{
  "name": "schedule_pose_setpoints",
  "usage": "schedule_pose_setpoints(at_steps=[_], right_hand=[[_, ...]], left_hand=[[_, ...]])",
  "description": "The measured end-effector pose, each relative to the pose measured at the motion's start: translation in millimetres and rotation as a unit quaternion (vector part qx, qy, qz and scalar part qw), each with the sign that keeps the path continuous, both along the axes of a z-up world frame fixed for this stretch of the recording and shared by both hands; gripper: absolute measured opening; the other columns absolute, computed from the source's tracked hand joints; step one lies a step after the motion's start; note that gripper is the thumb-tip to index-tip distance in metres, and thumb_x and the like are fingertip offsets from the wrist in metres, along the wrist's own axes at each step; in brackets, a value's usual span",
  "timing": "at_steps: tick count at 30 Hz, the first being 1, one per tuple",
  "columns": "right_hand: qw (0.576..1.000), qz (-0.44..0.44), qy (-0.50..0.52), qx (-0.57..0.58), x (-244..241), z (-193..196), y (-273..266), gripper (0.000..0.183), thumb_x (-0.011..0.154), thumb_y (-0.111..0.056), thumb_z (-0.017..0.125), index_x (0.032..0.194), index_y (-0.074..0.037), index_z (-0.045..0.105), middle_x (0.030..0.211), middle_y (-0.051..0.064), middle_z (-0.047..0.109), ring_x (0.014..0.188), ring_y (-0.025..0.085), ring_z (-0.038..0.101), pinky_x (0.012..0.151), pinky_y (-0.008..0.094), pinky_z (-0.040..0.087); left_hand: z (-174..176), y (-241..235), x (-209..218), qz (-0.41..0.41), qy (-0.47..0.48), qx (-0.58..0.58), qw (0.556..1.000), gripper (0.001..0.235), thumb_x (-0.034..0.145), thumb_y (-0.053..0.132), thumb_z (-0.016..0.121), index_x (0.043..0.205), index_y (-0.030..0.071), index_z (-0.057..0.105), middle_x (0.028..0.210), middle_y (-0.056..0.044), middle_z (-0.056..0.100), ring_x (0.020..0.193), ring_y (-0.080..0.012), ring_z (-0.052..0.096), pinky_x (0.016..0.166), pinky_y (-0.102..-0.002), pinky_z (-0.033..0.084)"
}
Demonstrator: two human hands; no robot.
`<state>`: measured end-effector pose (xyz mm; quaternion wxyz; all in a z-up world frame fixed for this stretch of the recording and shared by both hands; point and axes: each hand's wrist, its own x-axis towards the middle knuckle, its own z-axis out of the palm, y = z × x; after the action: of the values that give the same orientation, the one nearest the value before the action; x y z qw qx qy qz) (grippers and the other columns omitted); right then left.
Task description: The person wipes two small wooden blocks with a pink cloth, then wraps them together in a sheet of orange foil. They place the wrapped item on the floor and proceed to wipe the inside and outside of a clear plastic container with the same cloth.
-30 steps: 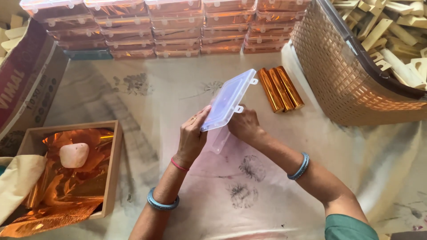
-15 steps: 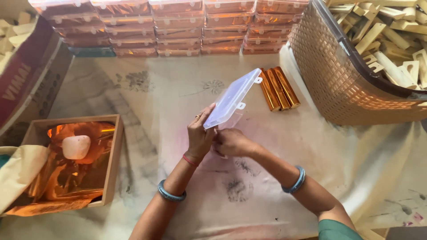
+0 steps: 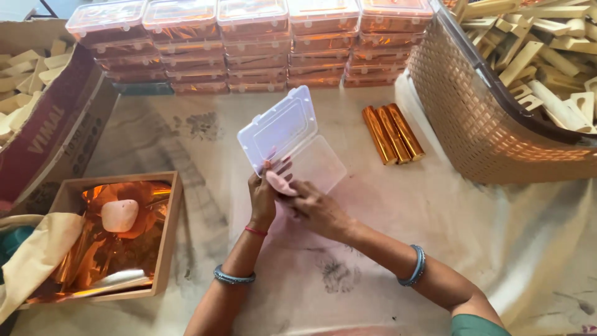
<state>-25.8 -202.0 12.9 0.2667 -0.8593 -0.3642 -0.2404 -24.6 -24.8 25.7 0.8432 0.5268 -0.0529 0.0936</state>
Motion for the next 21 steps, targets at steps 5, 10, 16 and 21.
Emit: schedule_pose_setpoints(at_steps=[5, 10, 16, 21], right_hand=[[0.993, -0.121, -0.003, -0.003, 22.6, 48.5, -3.4, 0.032, 0.069, -0.013, 0.079, 0.096, 0.001, 0.071, 0.114, 0.018, 0.063, 0.097, 0.034, 0.064, 0.076, 0.045, 0.056], [0.931, 0.069, 0.191, 0.303, 8.1, 7.7, 39.1, 0.019, 0.083, 0.009, 0.062, 0.098, 0.000, 0.068, 0.110, 0.012, 0.056, 0.083, 0.024, 0.064, 0.067, 0.037, 0.055], [0.809, 0.237, 0.420, 0.335, -21.7, 7.2, 46.5, 0.022, 0.089, 0.008, 0.058, 0.106, -0.005, 0.064, 0.099, 0.007, 0.054, 0.071, 0.014, 0.060, 0.056, 0.029, 0.049], [0.994, 0.097, 0.036, 0.024, -16.3, 34.3, 22.2, 0.018, 0.082, -0.006, 0.070, 0.099, -0.011, 0.072, 0.104, 0.003, 0.060, 0.091, 0.021, 0.062, 0.065, 0.034, 0.055]], left_hand=[[-0.5, -2.8, 4.7, 0.003, -0.037, 0.002, 0.999, 0.053, 0.111, 0.035, 0.046, 0.141, -0.007, 0.056, 0.128, -0.019, 0.070, 0.121, -0.0281, 0.069, 0.096, -0.044, 0.063], [6.2, 6.3, 1.5, 0.014, -0.061, 0.043, 0.997, 0.049, 0.109, 0.034, 0.050, 0.137, -0.004, 0.061, 0.121, -0.012, 0.073, 0.109, -0.0161, 0.071, 0.093, -0.032, 0.062], [27.2, 14.1, -5.1, 0.068, -0.036, 0.110, 0.991, 0.044, 0.106, 0.034, 0.061, 0.119, -0.005, 0.075, 0.099, -0.007, 0.079, 0.073, -0.0047, 0.060, 0.064, -0.022, 0.052], [31.6, 13.1, 3.0, 0.075, -0.008, 0.151, 0.986, 0.047, 0.104, 0.038, 0.060, 0.114, -0.005, 0.076, 0.094, -0.007, 0.080, 0.068, -0.0061, 0.058, 0.060, -0.025, 0.050]])
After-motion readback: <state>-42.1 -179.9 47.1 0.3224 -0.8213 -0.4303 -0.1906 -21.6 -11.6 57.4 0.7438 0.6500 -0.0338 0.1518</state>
